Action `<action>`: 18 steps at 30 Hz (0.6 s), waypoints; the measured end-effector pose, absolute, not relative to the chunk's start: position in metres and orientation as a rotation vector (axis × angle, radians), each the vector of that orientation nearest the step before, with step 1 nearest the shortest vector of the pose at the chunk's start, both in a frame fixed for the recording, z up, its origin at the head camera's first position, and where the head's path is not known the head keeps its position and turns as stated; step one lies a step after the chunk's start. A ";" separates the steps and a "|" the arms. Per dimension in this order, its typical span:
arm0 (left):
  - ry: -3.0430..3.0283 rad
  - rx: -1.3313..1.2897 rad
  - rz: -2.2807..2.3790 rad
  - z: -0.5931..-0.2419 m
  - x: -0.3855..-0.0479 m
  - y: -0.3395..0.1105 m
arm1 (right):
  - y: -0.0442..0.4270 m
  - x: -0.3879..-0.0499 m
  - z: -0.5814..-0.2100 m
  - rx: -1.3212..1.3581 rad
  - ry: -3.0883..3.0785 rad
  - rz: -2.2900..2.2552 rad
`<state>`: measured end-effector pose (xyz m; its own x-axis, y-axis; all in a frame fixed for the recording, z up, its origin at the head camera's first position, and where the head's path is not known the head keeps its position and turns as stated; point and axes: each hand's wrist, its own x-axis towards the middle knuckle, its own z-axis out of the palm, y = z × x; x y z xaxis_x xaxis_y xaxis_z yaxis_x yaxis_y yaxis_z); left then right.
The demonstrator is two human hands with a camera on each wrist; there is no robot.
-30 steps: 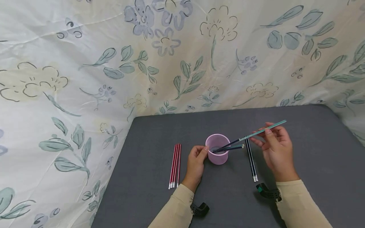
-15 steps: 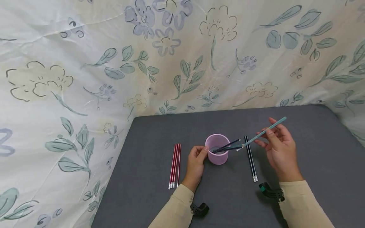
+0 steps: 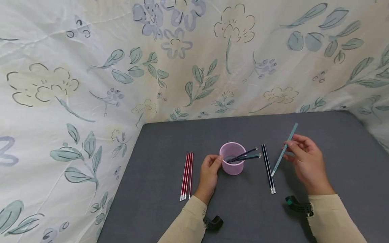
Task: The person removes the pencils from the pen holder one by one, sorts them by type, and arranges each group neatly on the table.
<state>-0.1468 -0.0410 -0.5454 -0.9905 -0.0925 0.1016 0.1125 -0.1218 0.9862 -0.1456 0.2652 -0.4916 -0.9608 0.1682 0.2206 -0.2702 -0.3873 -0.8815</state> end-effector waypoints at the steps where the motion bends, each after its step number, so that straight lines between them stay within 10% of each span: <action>1: -1.985 -0.023 -2.255 -0.545 -0.147 -0.041 | 0.268 -0.146 -0.493 0.125 -1.581 2.408; 18: -1.988 -0.035 -2.243 -0.548 -0.148 -0.042 | 0.324 -0.145 -0.511 -0.105 -2.378 1.872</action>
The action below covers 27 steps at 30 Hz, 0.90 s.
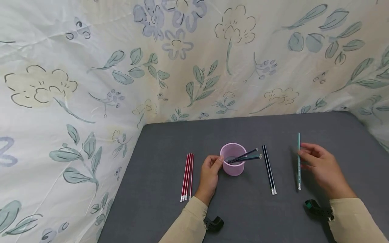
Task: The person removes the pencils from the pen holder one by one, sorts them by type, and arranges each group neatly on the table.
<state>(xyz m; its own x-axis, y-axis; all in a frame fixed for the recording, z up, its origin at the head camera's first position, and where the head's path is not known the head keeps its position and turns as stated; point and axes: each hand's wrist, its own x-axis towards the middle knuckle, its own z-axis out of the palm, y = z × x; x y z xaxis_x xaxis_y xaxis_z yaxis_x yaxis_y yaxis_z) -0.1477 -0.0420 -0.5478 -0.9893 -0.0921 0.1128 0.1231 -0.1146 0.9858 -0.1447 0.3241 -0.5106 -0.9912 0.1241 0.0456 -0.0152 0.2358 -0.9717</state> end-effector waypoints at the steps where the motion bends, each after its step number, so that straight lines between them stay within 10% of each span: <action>1: -1.989 -0.032 -2.243 -0.548 -0.147 -0.042 | 0.327 -0.145 -0.511 -0.102 -2.428 1.834; 27: -2.003 0.001 -2.238 -0.543 -0.140 -0.037 | 0.370 -0.150 -0.502 -0.123 -2.994 0.996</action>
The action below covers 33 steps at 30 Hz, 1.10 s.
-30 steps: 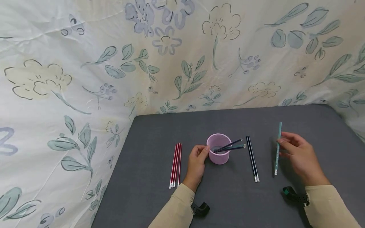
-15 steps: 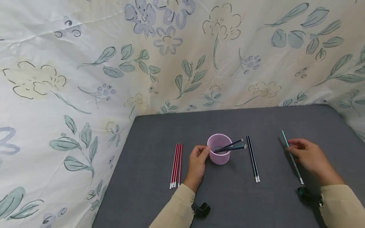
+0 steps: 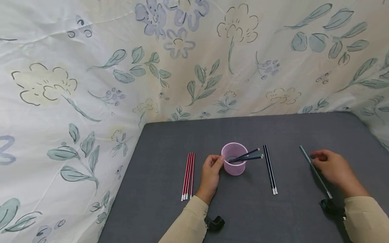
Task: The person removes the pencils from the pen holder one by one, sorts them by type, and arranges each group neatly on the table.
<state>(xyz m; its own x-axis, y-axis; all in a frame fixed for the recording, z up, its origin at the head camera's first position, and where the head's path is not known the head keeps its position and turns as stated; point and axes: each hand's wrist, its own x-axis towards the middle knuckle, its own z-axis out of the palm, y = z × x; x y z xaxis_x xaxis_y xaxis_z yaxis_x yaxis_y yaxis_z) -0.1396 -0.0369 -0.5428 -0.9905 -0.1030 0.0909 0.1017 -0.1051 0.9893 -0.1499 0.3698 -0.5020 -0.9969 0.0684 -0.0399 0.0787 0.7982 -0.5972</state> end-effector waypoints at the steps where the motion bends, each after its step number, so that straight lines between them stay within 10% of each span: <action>1: -2.003 0.001 -2.239 -0.543 -0.140 -0.037 | 0.369 -0.150 -0.502 0.123 2.969 -0.970; 33: -1.998 0.006 -2.238 -0.542 -0.141 -0.036 | 0.324 -0.146 -0.492 0.066 3.024 -1.315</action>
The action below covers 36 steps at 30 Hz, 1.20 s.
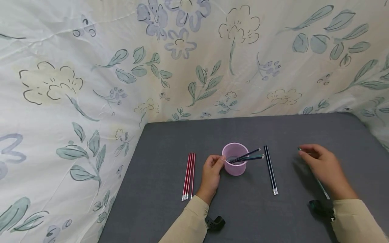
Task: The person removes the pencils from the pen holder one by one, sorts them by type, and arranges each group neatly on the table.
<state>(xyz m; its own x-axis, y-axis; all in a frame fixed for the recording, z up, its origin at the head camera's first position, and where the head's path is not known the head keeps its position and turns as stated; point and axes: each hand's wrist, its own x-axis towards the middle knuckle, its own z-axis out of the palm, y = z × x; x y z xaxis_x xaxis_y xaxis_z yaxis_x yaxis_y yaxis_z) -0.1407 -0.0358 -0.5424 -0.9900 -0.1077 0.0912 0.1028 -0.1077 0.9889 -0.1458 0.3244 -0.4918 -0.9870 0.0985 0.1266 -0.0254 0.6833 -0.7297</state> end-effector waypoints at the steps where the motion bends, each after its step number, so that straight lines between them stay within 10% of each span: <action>1: -1.998 0.005 -2.238 -0.542 -0.141 -0.036 | 0.321 -0.145 -0.491 -0.043 -2.722 1.216; 36: -2.003 0.003 -2.231 -0.546 -0.141 -0.036 | 0.229 -0.130 -0.494 0.492 -2.331 1.779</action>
<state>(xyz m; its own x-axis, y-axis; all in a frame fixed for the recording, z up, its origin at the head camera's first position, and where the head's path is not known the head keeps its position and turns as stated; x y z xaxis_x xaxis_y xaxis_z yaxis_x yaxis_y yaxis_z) -0.1411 -0.0363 -0.5458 -0.9898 -0.1074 0.0939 0.1049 -0.1017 0.9893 -0.1296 0.2289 -0.4945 -0.9315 -0.1576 0.3279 -0.3578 0.2347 -0.9038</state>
